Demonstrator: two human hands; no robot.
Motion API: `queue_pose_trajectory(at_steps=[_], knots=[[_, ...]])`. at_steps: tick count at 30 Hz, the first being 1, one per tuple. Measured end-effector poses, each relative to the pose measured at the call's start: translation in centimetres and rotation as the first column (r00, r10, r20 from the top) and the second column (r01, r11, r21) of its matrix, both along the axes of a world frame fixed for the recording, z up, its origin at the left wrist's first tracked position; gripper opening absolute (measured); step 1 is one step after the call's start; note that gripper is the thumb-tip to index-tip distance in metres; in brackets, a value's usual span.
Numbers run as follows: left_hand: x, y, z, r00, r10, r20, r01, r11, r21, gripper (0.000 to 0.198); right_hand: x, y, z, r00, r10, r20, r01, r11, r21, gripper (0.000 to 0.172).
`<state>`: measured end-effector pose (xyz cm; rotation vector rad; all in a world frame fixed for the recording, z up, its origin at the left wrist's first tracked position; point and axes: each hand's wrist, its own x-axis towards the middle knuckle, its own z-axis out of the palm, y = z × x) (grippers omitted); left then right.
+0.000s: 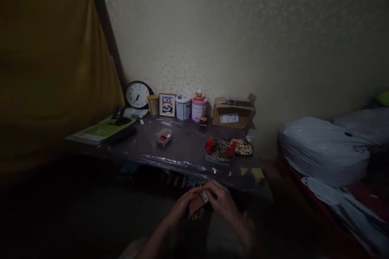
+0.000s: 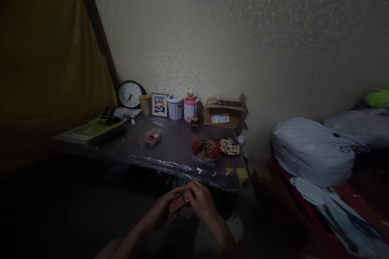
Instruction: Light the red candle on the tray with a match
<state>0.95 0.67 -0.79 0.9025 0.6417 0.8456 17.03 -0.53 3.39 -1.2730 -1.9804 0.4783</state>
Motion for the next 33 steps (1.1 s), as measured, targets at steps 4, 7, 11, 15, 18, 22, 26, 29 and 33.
queue_pose_trajectory(at_steps=[4,7,11,15,18,22,26,29,33], knots=[[0.2,0.0,-0.3,1.000,0.000,0.019,0.000,1.000,0.006,0.030,-0.6,-0.5,0.1,0.993,0.053,0.104,-0.054,0.999,0.004,0.023],[0.3,0.0,-0.2,1.000,0.013,0.028,-0.012,0.999,-0.038,0.026,-1.2,-0.6,0.2,0.998,0.037,0.053,-0.036,0.999,-0.023,0.019],[0.2,0.0,0.0,0.999,0.030,0.025,-0.030,0.999,-0.022,0.025,-1.6,-0.4,-0.1,0.994,0.003,-0.106,-0.010,0.998,-0.069,0.012],[0.1,0.1,-0.1,0.996,0.065,0.061,-0.063,0.997,-0.045,0.020,-1.3,0.6,-1.1,0.932,-0.117,-0.344,0.081,0.990,-0.117,0.017],[0.1,0.2,-0.2,0.990,0.124,0.067,-0.121,0.991,-0.052,0.018,-0.9,1.3,-1.9,0.844,-0.172,-0.507,0.086,0.978,-0.189,0.025],[0.1,0.3,0.0,0.978,0.203,0.057,-0.200,0.979,-0.046,0.015,-0.6,1.5,-2.2,0.805,-0.181,-0.565,0.065,0.973,-0.219,0.026],[0.2,0.7,-0.3,0.959,0.282,0.033,-0.281,0.959,-0.043,0.016,-1.2,0.7,-1.9,0.929,-0.119,-0.350,0.075,0.988,-0.137,0.015],[0.1,1.2,-0.9,0.940,0.341,0.001,-0.341,0.940,-0.019,0.019,-2.1,-0.3,-1.3,0.976,-0.069,-0.205,0.048,0.993,-0.107,0.012],[-0.2,1.7,-1.3,0.905,0.425,-0.032,-0.422,0.904,0.073,0.022,-3.3,-1.5,-0.5,0.994,-0.018,-0.108,0.005,0.993,-0.118,0.012]])
